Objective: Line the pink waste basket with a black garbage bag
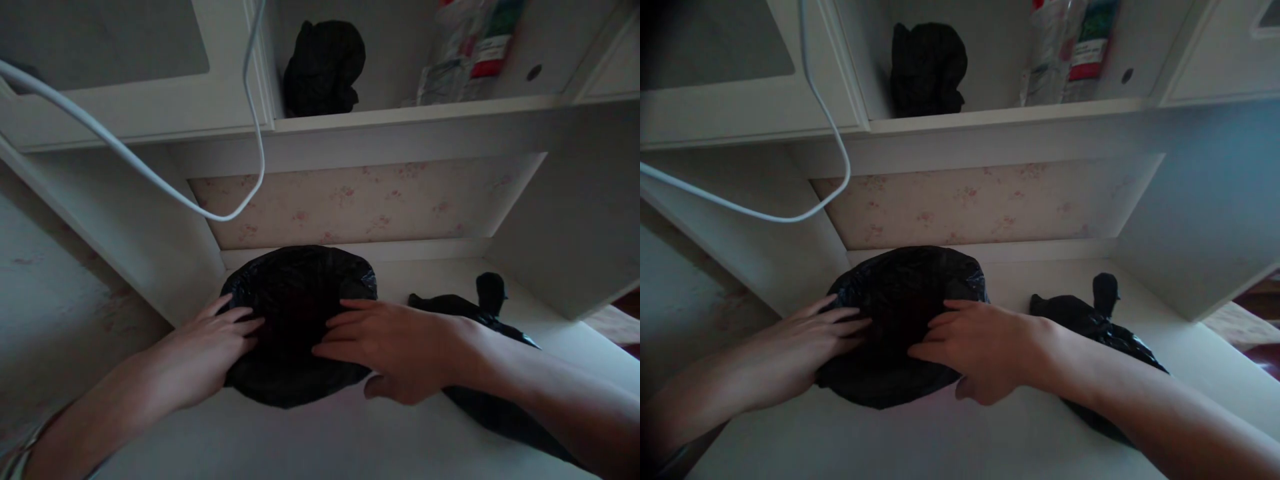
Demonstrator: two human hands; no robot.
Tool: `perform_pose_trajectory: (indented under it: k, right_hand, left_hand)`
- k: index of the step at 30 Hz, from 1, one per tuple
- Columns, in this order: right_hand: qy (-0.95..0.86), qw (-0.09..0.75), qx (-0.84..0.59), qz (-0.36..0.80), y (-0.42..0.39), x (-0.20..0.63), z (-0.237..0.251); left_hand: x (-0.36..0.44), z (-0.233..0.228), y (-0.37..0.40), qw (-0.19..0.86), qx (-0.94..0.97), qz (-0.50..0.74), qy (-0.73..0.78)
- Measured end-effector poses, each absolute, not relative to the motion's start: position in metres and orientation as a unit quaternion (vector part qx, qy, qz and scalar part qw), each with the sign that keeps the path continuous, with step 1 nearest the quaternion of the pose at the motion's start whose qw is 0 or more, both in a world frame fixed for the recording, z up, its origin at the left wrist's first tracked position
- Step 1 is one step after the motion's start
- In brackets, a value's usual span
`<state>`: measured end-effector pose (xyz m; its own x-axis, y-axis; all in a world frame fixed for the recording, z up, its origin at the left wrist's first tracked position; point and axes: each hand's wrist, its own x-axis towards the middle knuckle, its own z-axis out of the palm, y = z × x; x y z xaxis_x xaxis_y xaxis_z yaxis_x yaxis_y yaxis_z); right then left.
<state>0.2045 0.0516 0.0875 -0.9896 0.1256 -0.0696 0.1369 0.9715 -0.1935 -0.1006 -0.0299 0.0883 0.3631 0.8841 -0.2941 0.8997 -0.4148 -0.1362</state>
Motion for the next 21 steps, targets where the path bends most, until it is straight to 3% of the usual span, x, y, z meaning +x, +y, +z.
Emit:
perform_pose_trajectory:
  k: [5,10,13,17,21]
  right_hand:
    - [0.995,0.020,0.097,-0.031,0.075,0.202,0.074]
    - [0.986,0.103,0.133,-0.017,0.083,0.189,0.070]
    - [0.978,0.139,0.154,0.017,0.082,0.184,0.074]
    - [0.976,0.147,0.161,0.001,0.072,0.186,0.080]
    - [0.979,0.135,0.142,-0.056,0.051,0.194,0.087]
  left_hand:
    - [-0.096,0.091,-0.047,-0.022,0.820,-0.132,0.556]
    - [-0.026,0.073,-0.060,0.025,0.853,0.001,0.521]
    - [-0.003,0.054,-0.052,0.036,0.845,0.004,0.533]
    - [-0.020,0.053,-0.045,0.085,0.841,-0.054,0.531]
    - [-0.058,0.066,-0.043,0.120,0.854,-0.026,0.505]
